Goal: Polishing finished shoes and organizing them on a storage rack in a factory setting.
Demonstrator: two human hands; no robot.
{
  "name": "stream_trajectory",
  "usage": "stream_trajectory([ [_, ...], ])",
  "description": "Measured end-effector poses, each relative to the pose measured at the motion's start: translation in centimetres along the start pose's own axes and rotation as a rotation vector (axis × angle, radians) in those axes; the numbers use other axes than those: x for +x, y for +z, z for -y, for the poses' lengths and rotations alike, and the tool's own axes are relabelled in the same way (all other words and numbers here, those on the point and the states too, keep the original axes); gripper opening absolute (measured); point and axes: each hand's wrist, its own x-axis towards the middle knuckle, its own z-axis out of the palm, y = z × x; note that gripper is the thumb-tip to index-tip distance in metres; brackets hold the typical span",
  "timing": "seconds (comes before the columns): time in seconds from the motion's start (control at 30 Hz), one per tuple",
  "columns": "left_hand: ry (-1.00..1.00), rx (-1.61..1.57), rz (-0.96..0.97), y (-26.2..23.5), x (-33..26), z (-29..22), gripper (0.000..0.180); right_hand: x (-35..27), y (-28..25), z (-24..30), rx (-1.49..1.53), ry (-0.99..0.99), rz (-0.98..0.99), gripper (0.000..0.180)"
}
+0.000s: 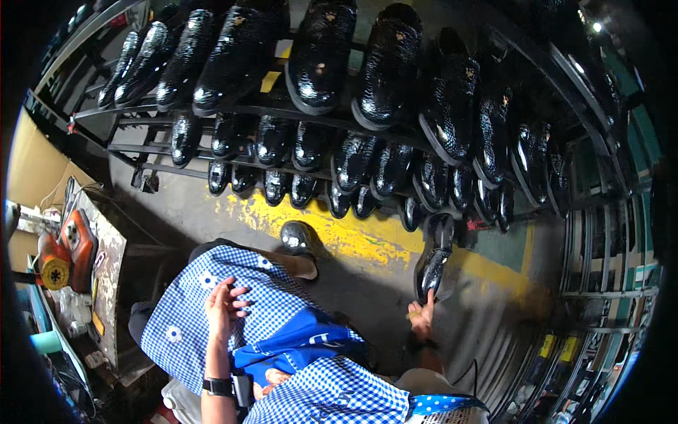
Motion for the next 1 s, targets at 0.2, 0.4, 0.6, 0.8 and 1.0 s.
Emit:
stream_trajectory([
  [0.2, -0.002, 0.064, -0.027, 1.7, 0.6, 0.2, 0.029, 5.0, 5.5, 5.2, 0.248, -0.122, 0.102, 0.042],
  [0.4, -0.009, 0.078, -0.057, 3.0, 0.2, -0.5, 0.027, 8.4, 11.5, 12.5, 0.150, -0.276, 0.213, 0.063],
  [0.6, 0.014, 0.061, -0.035, 2.9, 0.6, -0.2, 0.028, 15.2, 9.1, 10.3, -0.078, -0.570, 0.221, 0.030],
  [0.8, -0.013, 0.062, -0.017, 1.7, 0.2, -0.8, 0.030, 2.1, 17.4, -6.0, -0.575, -0.576, 0.154, 0.017],
  [1.0, -0.034, -0.095, 0.101, -0.2, 0.7, 0.0, 0.031, -10.1, 29.2, -10.9, -1.317, -0.983, 0.801, 0.028],
])
